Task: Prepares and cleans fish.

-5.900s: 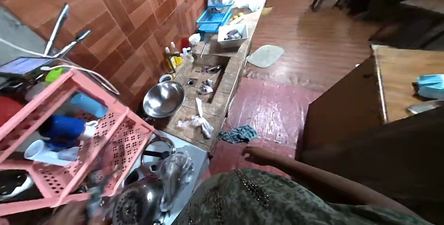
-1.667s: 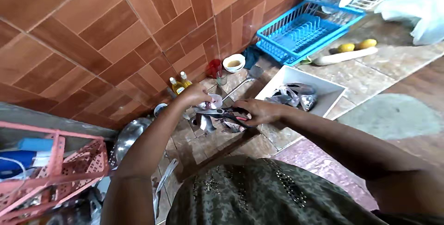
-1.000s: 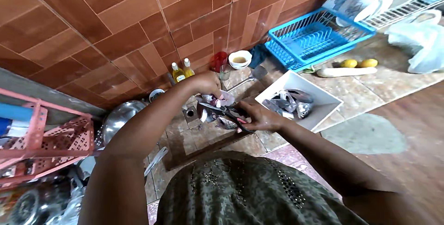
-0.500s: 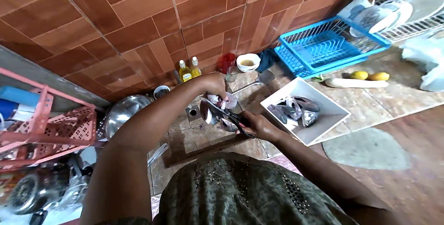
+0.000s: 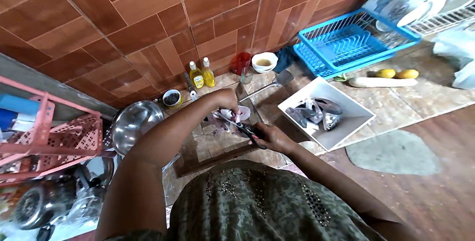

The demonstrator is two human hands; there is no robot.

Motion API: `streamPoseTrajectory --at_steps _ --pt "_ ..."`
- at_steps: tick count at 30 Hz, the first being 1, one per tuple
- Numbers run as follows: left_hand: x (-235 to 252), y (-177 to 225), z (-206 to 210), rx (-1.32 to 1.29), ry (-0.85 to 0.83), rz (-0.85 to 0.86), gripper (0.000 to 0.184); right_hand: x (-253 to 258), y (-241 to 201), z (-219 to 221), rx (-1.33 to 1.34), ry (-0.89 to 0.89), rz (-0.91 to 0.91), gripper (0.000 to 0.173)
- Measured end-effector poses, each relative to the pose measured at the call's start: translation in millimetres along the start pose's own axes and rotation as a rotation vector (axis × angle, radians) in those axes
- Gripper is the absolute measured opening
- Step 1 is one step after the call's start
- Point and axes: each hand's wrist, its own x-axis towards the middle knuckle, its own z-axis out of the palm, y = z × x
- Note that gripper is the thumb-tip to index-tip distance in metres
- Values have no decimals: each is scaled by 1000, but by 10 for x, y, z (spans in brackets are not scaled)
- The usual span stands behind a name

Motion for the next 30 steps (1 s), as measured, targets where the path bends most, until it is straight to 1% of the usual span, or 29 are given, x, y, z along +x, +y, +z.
streamPoseTrajectory --at_steps 5,8,12,14,16,18,20,23,25,27,28,30 --pt "108 -49 196 2 -9 0 33 -16 126 87 -22 -30 23 51" --pt "239 -163 343 -47 -15 -10 34 -63 212 162 -34 -77 74 50" --pt "520 -352 622 -110 -43 -7 38 -104 431 358 -130 -137 84 43" --pt "666 -439 767 -156 -35 -17 41 -127 518 473 -185 -219 113 43" --pt "792 -570 949 -234 11 -12 42 -186 581 522 -205 -338 182 44" --pt "894 -798 1152 -314 76 -21 41 -286 641 495 -185 -413 248 46" --pt "920 -1103 1369 -393 129 -69 41 -437 687 403 -163 -454 333 49" --pt "898 -1751 1797 -492 183 -185 43 -716 783 249 -116 -419 451 48" --pt "815 -2244 2095 -527 124 -235 45 -875 892 223 -57 -341 531 47" --pt "670 -2571 2297 -522 1 -273 45 -975 957 214 9 -253 578 45" --pt "587 -2630 2321 -460 -60 -299 45 -999 969 215 35 -219 594 44" --pt "472 -2570 2231 -308 -175 -351 46 -992 951 219 75 -179 615 44"
